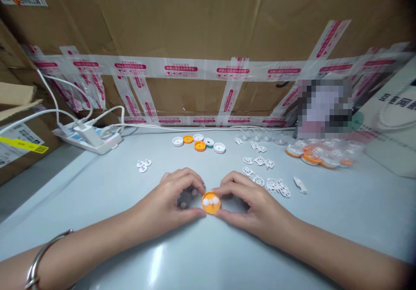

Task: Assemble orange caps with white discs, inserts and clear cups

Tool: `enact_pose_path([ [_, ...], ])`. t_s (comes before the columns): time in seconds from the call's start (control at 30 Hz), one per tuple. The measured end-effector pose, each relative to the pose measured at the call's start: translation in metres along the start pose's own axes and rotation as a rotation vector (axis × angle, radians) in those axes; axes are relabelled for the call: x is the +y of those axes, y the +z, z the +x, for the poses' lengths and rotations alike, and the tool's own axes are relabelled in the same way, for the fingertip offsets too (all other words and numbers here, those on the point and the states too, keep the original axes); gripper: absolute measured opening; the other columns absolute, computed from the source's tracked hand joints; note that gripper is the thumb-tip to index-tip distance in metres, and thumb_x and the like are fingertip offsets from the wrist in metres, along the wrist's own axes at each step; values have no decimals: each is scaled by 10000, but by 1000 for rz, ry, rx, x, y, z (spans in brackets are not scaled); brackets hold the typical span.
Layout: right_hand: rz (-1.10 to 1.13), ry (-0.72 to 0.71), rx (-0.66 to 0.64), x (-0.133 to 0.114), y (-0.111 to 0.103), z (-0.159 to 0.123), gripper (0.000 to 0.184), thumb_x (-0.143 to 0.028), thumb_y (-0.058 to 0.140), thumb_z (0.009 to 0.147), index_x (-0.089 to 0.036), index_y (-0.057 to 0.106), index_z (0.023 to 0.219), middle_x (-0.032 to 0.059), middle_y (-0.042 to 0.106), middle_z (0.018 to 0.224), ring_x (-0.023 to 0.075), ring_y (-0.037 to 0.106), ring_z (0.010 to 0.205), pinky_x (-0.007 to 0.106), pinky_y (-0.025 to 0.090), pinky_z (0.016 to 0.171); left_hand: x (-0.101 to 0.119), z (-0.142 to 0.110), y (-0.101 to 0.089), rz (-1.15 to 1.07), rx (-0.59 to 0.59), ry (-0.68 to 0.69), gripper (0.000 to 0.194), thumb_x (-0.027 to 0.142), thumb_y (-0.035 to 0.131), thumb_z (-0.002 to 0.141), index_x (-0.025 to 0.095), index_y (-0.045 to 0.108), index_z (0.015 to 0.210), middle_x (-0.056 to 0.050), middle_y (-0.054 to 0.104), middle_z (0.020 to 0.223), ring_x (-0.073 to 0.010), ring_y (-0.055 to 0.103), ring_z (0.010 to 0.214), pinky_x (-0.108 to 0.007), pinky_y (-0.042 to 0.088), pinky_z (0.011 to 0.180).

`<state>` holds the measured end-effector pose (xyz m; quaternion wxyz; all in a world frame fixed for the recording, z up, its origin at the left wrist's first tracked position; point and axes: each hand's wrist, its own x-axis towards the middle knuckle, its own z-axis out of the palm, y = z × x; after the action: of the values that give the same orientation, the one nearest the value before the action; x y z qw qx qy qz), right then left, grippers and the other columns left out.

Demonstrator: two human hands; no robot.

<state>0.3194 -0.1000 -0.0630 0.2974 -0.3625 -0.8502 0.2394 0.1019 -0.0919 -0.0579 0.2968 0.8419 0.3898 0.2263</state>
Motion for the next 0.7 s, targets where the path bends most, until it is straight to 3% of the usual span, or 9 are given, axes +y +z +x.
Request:
enact_pose_path([
  [0.27,15,6,-9,1,-1,1,202,-229,658,749,-202,631,948,42,559,867,158,556,816,301,444,756,2,1,1,-5,2,-4,166,233,618,758,221,563,914,-35,574,997,-171,529,896,-324,385,838],
  [0.57,74,179,-43,2,-2,3,194,-304,729,672,-214,657,829,20,567,855,148,562,794,272,448,715,4,2,3,-26,15,-18,163,333,600,791,232,616,919,-39,592,982,-175,542,899,-315,392,830],
  [0.7,75,202,-40,0,-3,3,217,-310,730,666,-217,657,848,17,577,856,147,560,795,273,446,722,6,3,5,8,35,-13,145,295,601,793,238,625,924,-30,601,971,-176,546,905,-320,377,834],
])
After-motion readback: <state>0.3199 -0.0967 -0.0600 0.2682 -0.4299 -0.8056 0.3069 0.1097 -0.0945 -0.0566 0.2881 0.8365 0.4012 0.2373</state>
